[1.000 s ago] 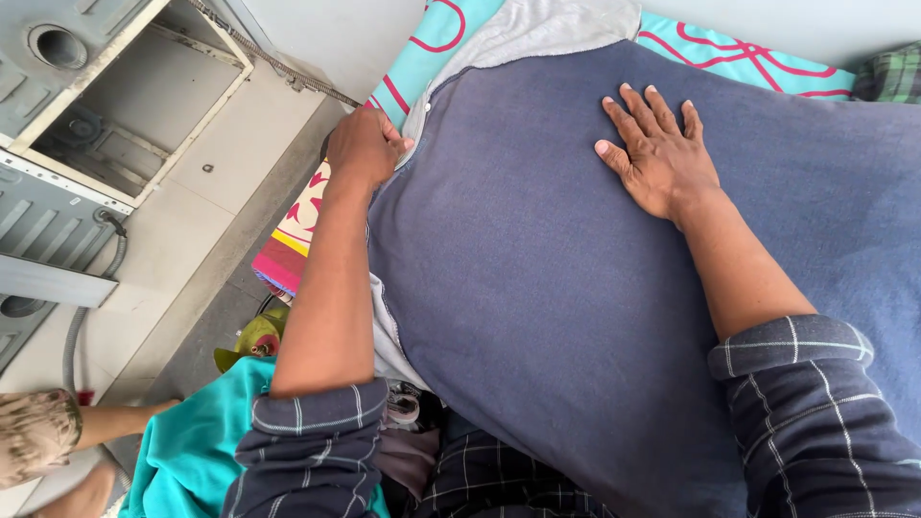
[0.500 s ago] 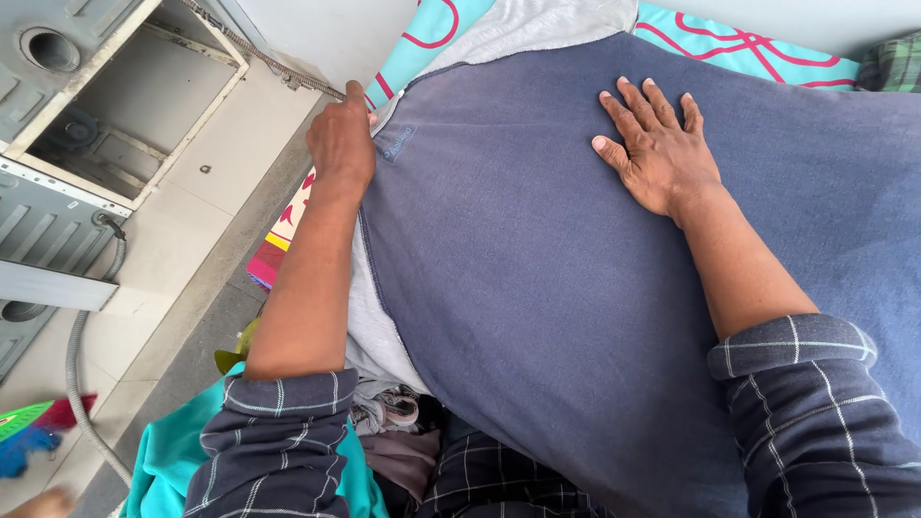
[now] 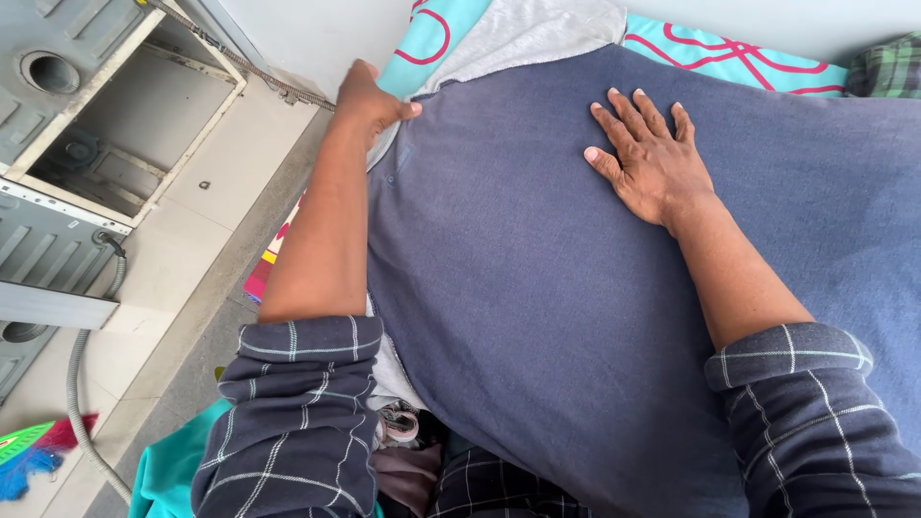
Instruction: The person smooths a dark blue t-shirt on a bed, then folds it in half and rolls it tightly into a bundle. They briefly unfold the shirt to smooth it again before refolding it.
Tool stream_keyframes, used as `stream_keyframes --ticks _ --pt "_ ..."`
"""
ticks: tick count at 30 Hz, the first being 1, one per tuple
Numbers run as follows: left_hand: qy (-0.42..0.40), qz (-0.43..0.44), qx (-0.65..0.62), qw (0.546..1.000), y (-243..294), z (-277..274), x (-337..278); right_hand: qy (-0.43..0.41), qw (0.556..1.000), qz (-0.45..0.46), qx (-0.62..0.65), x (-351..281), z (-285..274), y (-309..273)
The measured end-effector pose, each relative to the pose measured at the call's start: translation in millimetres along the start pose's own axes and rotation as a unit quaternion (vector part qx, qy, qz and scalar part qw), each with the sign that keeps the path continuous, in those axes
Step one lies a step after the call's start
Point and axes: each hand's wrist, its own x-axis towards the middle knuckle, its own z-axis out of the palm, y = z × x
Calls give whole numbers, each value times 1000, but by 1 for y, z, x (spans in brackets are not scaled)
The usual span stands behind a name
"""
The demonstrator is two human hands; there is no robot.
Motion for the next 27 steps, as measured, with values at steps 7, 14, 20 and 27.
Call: stream_keyframes --ticks 7,14,20,27 --pt "72 41 111 990 -17 3 24 -2 1000 2 -1 3 -1 0" --pt "63 78 193 976 5 16 9 -1 1000 -1 -6 1 0 0" --pt "116 97 199 968 7 41 33 -4 1000 2 -3 2 -2 -1" --pt "73 56 174 981 31 32 18 23 1000 -14 4 1 0 1"
